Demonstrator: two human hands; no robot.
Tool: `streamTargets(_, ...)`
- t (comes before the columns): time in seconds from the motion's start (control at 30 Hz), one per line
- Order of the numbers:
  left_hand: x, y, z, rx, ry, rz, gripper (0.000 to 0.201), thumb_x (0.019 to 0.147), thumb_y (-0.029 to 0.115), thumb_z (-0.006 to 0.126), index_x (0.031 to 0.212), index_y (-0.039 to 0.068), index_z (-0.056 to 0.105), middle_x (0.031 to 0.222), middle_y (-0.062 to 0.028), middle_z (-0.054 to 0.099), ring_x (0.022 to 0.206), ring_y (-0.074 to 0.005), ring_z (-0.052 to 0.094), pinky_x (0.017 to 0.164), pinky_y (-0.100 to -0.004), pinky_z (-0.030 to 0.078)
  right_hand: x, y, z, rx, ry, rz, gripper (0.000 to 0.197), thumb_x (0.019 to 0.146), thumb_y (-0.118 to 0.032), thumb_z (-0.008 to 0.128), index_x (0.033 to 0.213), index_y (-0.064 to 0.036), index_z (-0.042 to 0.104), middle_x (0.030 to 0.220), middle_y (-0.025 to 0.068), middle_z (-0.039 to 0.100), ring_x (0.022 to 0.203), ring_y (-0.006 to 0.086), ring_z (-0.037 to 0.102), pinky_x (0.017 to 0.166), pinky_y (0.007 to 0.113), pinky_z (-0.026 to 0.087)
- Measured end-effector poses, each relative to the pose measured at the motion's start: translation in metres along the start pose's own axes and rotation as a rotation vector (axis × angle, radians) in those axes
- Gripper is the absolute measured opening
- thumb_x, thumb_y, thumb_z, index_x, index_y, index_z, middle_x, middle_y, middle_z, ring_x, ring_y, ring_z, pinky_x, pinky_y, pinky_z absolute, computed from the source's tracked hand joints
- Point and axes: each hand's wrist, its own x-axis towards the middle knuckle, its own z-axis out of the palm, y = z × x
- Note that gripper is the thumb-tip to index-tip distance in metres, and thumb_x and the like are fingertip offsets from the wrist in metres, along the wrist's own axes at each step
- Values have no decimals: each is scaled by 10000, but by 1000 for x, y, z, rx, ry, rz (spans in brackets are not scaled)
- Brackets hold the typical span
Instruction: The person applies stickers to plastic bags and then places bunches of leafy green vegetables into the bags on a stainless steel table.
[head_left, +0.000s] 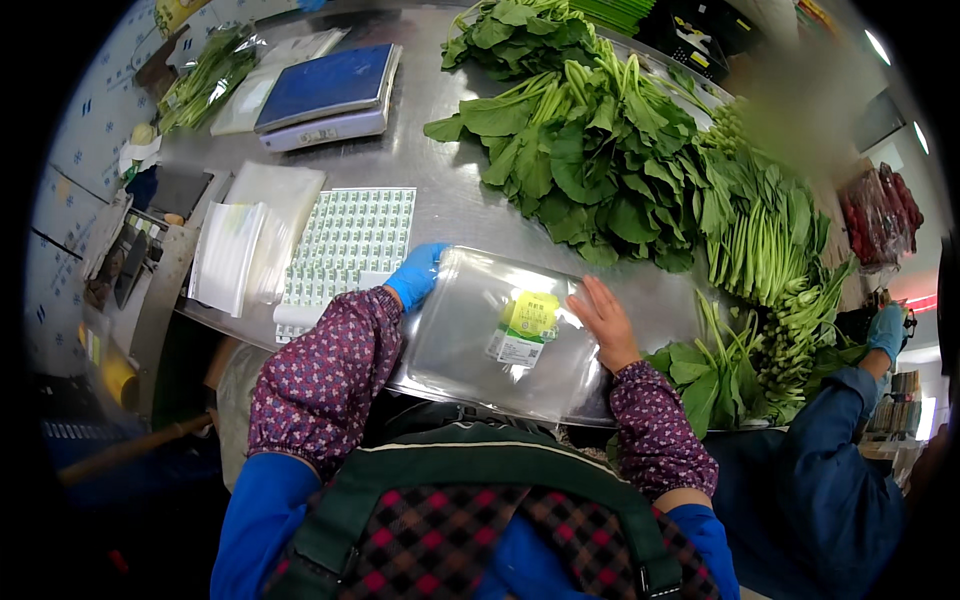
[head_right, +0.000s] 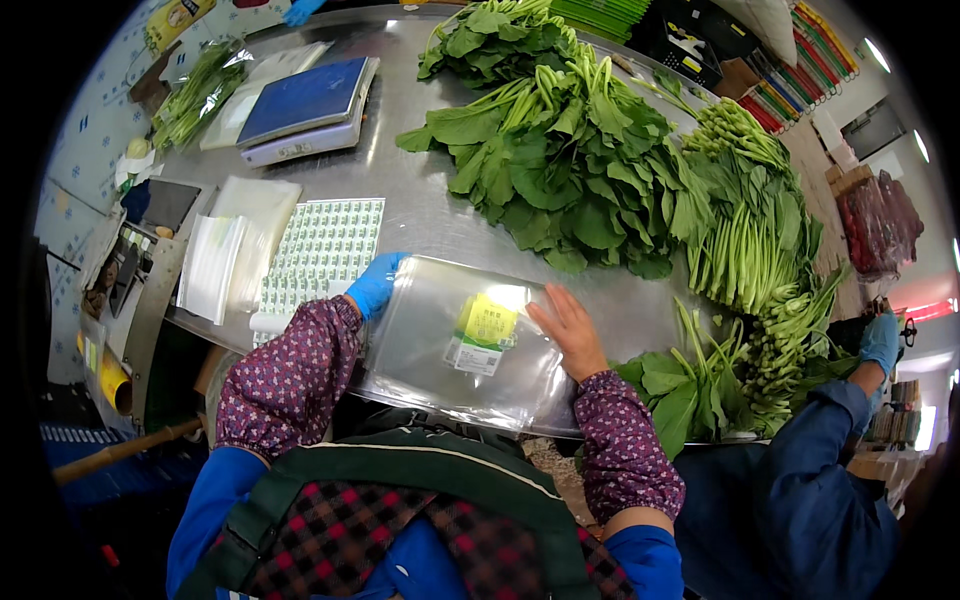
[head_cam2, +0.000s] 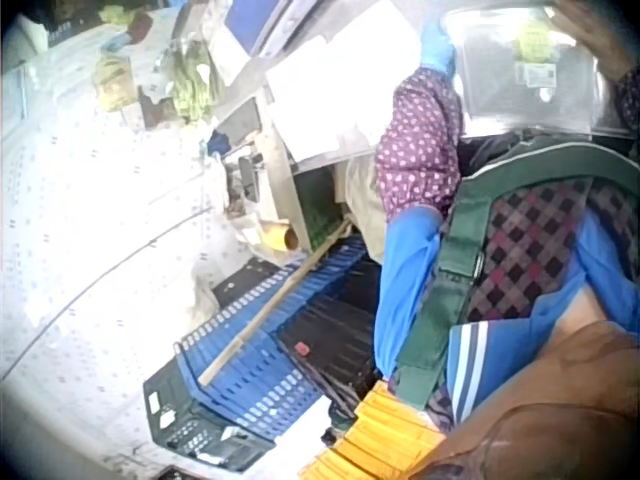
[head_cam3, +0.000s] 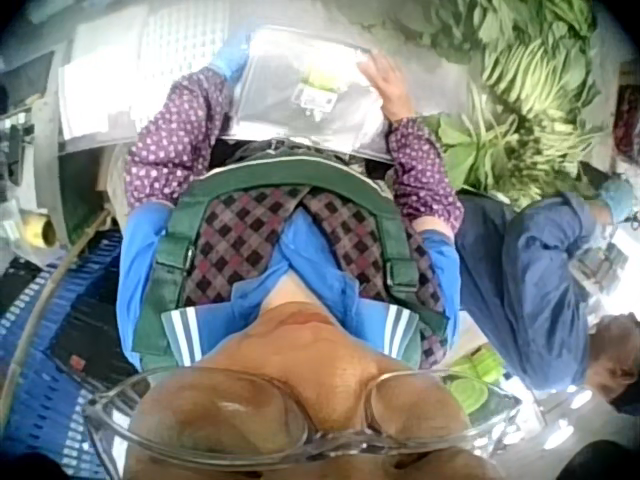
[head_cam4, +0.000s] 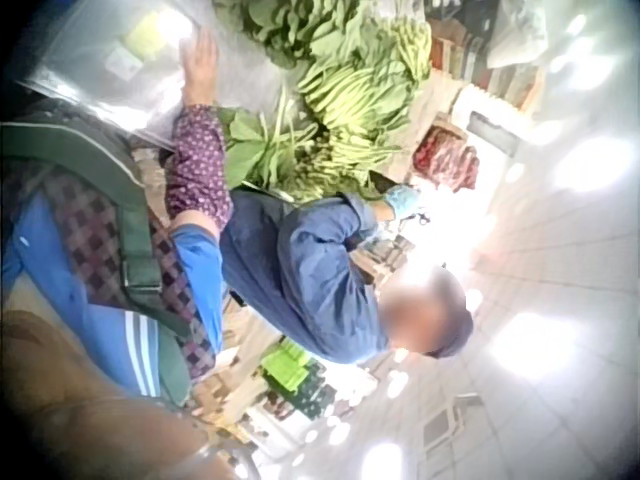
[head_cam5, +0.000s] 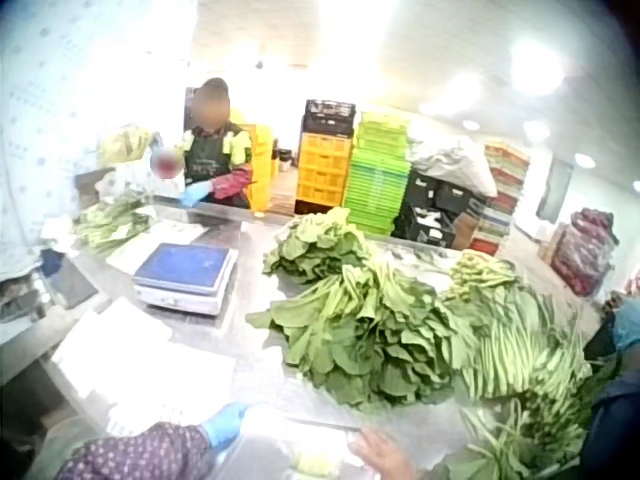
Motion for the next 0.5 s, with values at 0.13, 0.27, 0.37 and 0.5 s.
streamTargets(0.13,-8,15,15,-117,-36,55,367,812,102,666,1158,52,555,1061,-53,619,975,-125,563,871,-302,468,1,-1,6,500,362,365,600,758,113,524,1325,-61,431,1387,151,401,1302,298,359,1054,370,321)
streamTargets(0.27,-30,65,46,-155,-205,272,430,805,116,682,1205,35,548,1146,-86,602,1061,-152,549,951,-315,429,-30,54,24,1431,218,771,451,849,40,520,1289,-11,440,1248,134,527,1130,243,534,950,330,440)
streamTargets(0.37,-44,82,50,-82,-327,273,502,797,128,696,1256,26,522,1217,-108,572,1124,-172,527,994,-332,399,-26,42,14,1812,168,996,442,866,14,525,1296,-9,430,1162,138,575,1012,223,602,876,335,502)
streamTargets(0.5,-71,105,51,-94,-406,285,481,803,122,690,1234,-18,530,1242,-127,554,1135,-192,525,1013,-346,381,-1,-5,-20,1711,142,770,445,859,-22,563,1288,-5,444,1119,153,593,975,241,618,840,364,530)
